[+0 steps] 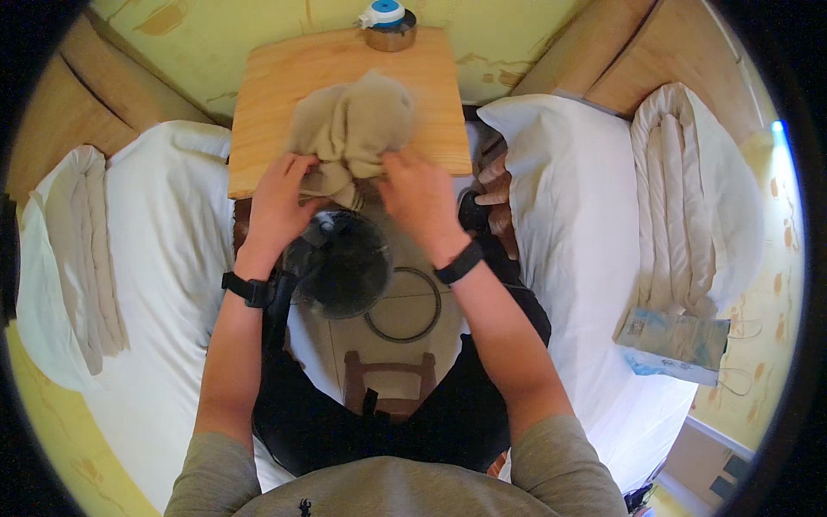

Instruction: Cleaning and smoothing a towel on a nightstand and using a small tool to poke at furniture components.

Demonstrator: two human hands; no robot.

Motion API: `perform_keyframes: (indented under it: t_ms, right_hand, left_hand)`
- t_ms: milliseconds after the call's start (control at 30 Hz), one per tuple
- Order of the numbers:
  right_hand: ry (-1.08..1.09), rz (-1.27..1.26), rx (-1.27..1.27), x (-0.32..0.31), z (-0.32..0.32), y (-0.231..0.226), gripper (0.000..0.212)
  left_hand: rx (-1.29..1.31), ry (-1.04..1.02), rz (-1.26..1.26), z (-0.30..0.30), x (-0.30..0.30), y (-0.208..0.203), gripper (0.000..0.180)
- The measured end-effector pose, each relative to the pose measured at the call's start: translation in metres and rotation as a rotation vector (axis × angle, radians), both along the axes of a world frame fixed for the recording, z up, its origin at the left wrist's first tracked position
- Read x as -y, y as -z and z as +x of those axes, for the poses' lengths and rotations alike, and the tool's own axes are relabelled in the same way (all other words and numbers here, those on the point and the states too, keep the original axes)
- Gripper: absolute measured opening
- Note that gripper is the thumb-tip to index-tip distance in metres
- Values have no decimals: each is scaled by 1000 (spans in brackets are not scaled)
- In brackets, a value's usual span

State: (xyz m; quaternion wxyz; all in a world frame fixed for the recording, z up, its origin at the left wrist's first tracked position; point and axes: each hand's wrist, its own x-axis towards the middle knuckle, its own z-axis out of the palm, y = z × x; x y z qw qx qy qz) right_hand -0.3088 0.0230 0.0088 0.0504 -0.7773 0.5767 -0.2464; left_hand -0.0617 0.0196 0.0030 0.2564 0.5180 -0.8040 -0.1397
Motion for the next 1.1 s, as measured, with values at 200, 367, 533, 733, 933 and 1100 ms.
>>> perform_keyframes:
  t_ms: [200, 367, 533, 733, 933, 1100]
  right_hand:
    - [-80, 66, 144, 6, -21, 2, 38]
    - [72, -119, 96, 26, -65, 3, 30]
    - [10, -18, 70, 8, -13, 13, 29]
    - [-56, 110, 89, 5, -2, -2, 31]
    - [65, -70, 78, 24, -50, 6, 29]
    - [-124, -71, 115, 7, 9, 18, 28]
  left_hand:
    - [-32, -82, -74, 9, 7, 3, 33]
    - [51, -265, -253, 44, 22, -10, 32]
    - [90, -136, -148, 13, 9, 5, 37]
    - [93, -96, -35, -4, 0, -4, 32]
    - [93, -256, -158, 37, 9, 0, 27]
    - [173, -134, 39, -16, -2, -3, 31]
